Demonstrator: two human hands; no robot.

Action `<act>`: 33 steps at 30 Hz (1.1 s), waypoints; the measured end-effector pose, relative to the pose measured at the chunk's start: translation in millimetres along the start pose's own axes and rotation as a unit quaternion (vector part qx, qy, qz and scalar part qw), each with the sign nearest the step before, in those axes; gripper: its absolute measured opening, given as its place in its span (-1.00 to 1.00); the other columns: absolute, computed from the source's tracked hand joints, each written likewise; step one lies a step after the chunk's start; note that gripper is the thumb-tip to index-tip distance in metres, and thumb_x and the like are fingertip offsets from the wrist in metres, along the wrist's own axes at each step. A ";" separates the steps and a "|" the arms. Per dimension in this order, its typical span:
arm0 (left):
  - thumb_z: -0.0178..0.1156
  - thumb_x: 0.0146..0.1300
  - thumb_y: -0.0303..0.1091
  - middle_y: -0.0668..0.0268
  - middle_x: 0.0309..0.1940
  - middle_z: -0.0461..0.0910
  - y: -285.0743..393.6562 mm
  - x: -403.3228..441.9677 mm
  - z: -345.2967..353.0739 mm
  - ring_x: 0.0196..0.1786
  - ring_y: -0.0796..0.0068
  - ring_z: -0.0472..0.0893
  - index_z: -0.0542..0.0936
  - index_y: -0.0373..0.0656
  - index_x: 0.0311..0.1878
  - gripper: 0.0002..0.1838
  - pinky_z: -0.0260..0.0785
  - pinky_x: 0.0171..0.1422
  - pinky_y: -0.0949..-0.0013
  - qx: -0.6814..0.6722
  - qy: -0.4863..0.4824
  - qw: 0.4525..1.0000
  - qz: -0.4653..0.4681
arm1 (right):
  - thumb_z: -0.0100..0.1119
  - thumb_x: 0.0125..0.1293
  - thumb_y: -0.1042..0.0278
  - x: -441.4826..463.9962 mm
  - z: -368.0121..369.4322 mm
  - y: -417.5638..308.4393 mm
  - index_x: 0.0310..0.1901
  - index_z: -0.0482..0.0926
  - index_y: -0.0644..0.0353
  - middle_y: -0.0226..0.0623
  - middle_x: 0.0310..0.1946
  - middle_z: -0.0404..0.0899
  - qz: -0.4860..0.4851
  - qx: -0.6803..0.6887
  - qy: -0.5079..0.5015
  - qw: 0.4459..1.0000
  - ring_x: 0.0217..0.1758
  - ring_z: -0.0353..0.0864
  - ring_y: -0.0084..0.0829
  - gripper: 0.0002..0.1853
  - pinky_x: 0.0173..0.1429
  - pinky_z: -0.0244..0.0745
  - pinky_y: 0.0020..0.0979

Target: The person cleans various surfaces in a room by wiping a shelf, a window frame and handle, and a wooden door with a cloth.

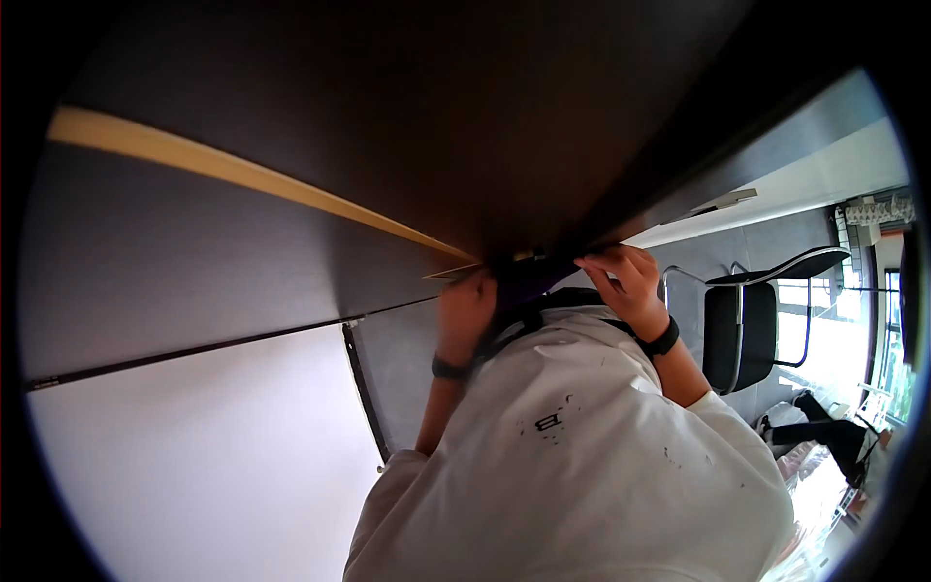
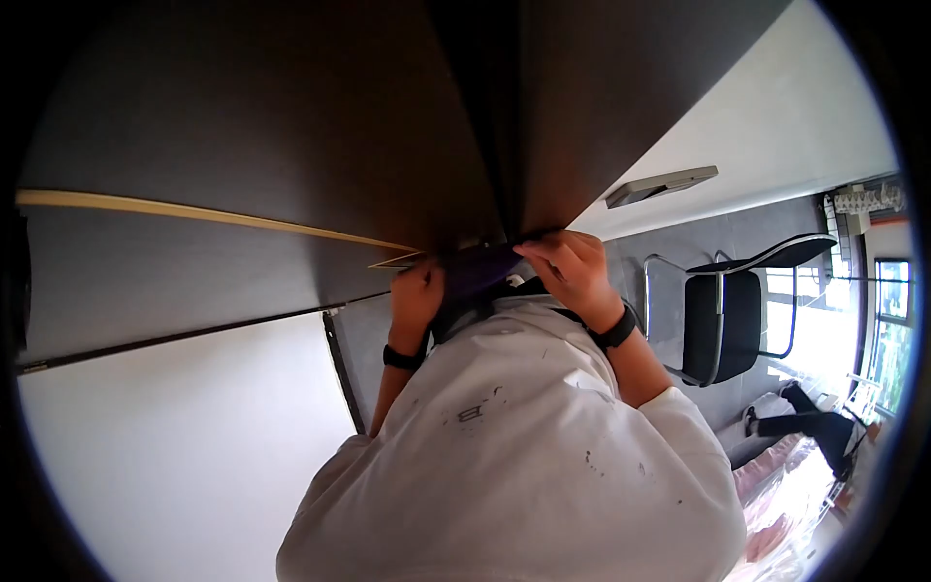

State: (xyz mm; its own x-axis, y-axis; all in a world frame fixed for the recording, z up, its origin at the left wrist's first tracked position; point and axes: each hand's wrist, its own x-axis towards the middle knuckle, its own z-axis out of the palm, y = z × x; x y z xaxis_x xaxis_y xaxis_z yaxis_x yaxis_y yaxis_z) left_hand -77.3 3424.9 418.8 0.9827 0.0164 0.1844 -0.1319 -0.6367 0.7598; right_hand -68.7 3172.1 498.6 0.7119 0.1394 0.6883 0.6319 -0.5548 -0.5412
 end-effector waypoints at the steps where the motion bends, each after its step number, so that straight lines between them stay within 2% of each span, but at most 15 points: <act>1: 0.10 0.33 -0.20 0.00 -0.61 0.52 12.9 2.5 -3.4 -0.56 0.02 0.54 0.58 -0.24 -0.45 -0.67 0.35 -0.45 0.13 0.079 -0.039 0.996 0.012 | 0.45 -0.01 0.57 0.9 1.4 1.2 -0.32 0.61 0.14 -0.34 -0.53 0.56 -0.016 0.002 -0.011 1.000 -0.58 0.52 -0.37 -0.78 -0.49 0.40 -0.43; 2: 0.09 0.33 -0.17 -0.01 -0.56 0.56 23.7 3.6 -4.5 -0.51 0.01 0.60 0.62 -0.22 -0.43 -0.67 0.40 -0.42 0.09 0.156 -0.078 0.984 0.025 | 0.45 0.00 0.56 1.1 2.0 2.3 -0.31 0.61 0.14 -0.34 -0.54 0.56 -0.030 0.002 -0.023 0.999 -0.58 0.52 -0.36 -0.78 -0.49 0.40 -0.42; 6: 0.08 0.32 -0.11 0.00 -0.47 0.62 42.4 16.5 10.5 -0.39 -0.01 0.65 0.67 -0.15 -0.40 -0.65 0.47 -0.31 0.00 0.151 -0.190 0.969 0.052 | 0.44 0.00 0.55 2.4 3.1 3.6 -0.31 0.60 0.14 -0.35 -0.55 0.56 -0.034 0.003 -0.022 0.999 -0.57 0.53 -0.35 -0.77 -0.50 0.41 -0.40; 8: 0.08 0.32 -0.10 0.02 -0.44 0.64 45.1 21.1 19.5 -0.38 -0.01 0.65 0.68 -0.13 -0.37 -0.66 0.49 -0.28 0.02 0.289 -0.267 0.919 0.002 | 0.45 0.00 0.53 1.2 2.3 5.6 -0.31 0.59 0.14 -0.36 -0.54 0.56 -0.036 0.016 -0.042 0.998 -0.58 0.54 -0.35 -0.77 -0.51 0.40 -0.40; 9: 0.08 0.32 -0.10 0.02 -0.44 0.64 43.1 20.5 20.4 -0.38 -0.01 0.65 0.68 -0.13 -0.37 -0.66 0.49 -0.28 0.02 0.289 -0.266 0.920 0.005 | 0.45 0.00 0.53 1.7 2.1 7.3 -0.31 0.59 0.14 -0.36 -0.54 0.56 -0.037 0.013 -0.040 0.998 -0.58 0.54 -0.35 -0.77 -0.51 0.40 -0.40; 11: 0.09 0.32 -0.13 0.03 -0.47 0.63 34.6 13.9 13.6 -0.43 -0.01 0.63 0.66 -0.16 -0.40 -0.67 0.47 -0.34 0.05 0.178 -0.134 0.968 0.118 | 0.46 -0.01 0.51 1.8 1.8 7.6 -0.35 0.59 0.14 -0.35 -0.54 0.57 -0.049 0.021 -0.026 0.998 -0.59 0.54 -0.35 -0.79 -0.52 0.40 -0.40; 15: 0.11 0.31 -0.16 0.06 -0.53 0.60 28.4 5.6 -0.9 -0.47 -0.04 0.60 0.61 -0.18 -0.45 -0.68 0.45 -0.36 0.04 0.145 -0.119 0.979 0.082 | 0.48 -0.02 0.48 -1.6 -7.0 8.3 -0.42 0.59 0.15 -0.33 -0.57 0.57 -0.041 -0.005 -0.061 0.997 -0.58 0.55 -0.32 -0.81 -0.49 0.43 -0.40; 18: 0.14 0.30 -0.16 0.06 -0.57 0.57 28.9 10.9 1.4 -0.49 -0.07 0.57 0.57 -0.19 -0.50 -0.67 0.41 -0.36 -0.01 0.113 -0.081 0.986 0.086 | 0.46 0.01 0.46 -4.8 -11.0 8.0 -0.43 0.62 0.20 -0.27 -0.55 0.61 0.060 -0.012 -0.098 0.993 -0.55 0.59 -0.35 -0.85 -0.44 0.49 -0.44; 20: 0.08 0.34 -0.11 0.10 -0.59 0.56 33.1 9.9 6.2 -0.52 0.03 0.59 0.58 -0.16 -0.52 -0.62 0.44 -0.40 0.07 0.175 -0.070 0.977 0.103 | 0.41 0.11 0.48 -0.4 -12.0 -3.7 -0.36 0.65 0.30 -0.25 -0.51 0.66 0.210 0.091 -0.073 0.971 -0.51 0.64 -0.48 -0.87 -0.39 0.52 -0.50; 21: 0.08 0.34 -0.11 0.10 -0.59 0.56 32.7 9.2 7.0 -0.52 0.03 0.59 0.58 -0.16 -0.52 -0.62 0.44 -0.40 0.07 0.178 -0.074 0.976 0.101 | 0.41 0.11 0.48 4.0 -15.3 -10.5 -0.36 0.65 0.30 -0.25 -0.51 0.66 0.215 0.094 -0.073 0.969 -0.51 0.64 -0.48 -0.87 -0.39 0.52 -0.50; 23: 0.09 0.34 -0.10 0.09 -0.59 0.57 31.7 10.4 9.3 -0.52 0.00 0.58 0.58 -0.13 -0.52 -0.62 0.44 -0.40 0.06 0.212 -0.084 0.969 0.096 | 0.34 0.20 0.52 16.7 -26.7 -21.0 -0.29 0.64 0.38 -0.27 -0.45 0.69 0.422 0.251 -0.135 0.861 -0.45 0.65 -0.60 -0.89 -0.36 0.52 -0.56; 24: 0.09 0.34 -0.10 0.09 -0.59 0.57 31.2 9.7 8.4 -0.52 0.00 0.58 0.58 -0.13 -0.52 -0.62 0.44 -0.40 0.06 0.213 -0.089 0.968 0.099 | 0.31 0.22 0.56 20.8 -31.5 -22.4 -0.28 0.64 0.38 -0.31 -0.43 0.69 0.463 0.289 -0.151 0.824 -0.44 0.63 -0.63 -0.92 -0.35 0.51 -0.59; 29: 0.10 0.32 -0.10 0.10 -0.58 0.59 27.4 9.8 5.9 -0.50 -0.02 0.60 0.61 -0.09 -0.46 -0.68 0.47 -0.38 0.05 0.193 -0.091 0.974 0.078 | 0.33 0.19 0.54 23.7 -32.0 -6.4 -0.28 0.66 0.36 -0.30 -0.40 0.70 0.499 0.381 -0.208 0.751 -0.52 0.56 -0.63 -0.91 -0.38 0.48 -0.61; 32: 0.13 0.32 -0.13 0.05 -0.53 0.58 22.1 10.5 7.0 -0.42 -0.09 0.59 0.63 -0.09 -0.36 -0.74 0.42 -0.35 0.01 0.200 -0.098 0.972 0.081 | 0.35 0.21 0.46 12.2 -23.8 13.2 -0.22 0.65 0.30 -0.33 -0.38 0.68 0.545 0.472 -0.244 0.649 -0.54 0.50 -0.62 -0.86 -0.41 0.43 -0.61; 33: 0.13 0.32 -0.13 0.05 -0.53 0.58 22.8 11.2 7.7 -0.42 -0.09 0.59 0.63 -0.09 -0.36 -0.74 0.42 -0.35 0.01 0.195 -0.108 0.971 0.081 | 0.35 0.21 0.46 5.4 -19.1 21.3 -0.22 0.65 0.30 -0.33 -0.38 0.68 0.554 0.470 -0.238 0.645 -0.54 0.50 -0.62 -0.86 -0.41 0.43 -0.61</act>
State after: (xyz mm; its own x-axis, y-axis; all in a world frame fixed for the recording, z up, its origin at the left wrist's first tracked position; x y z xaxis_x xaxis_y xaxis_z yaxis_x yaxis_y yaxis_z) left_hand -68.4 3404.7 433.3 0.9629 -0.2446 0.1145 -0.2699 -0.8618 0.4294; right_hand -57.2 3145.4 500.0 0.7583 0.4444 -0.4770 -0.5972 0.1799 -0.7817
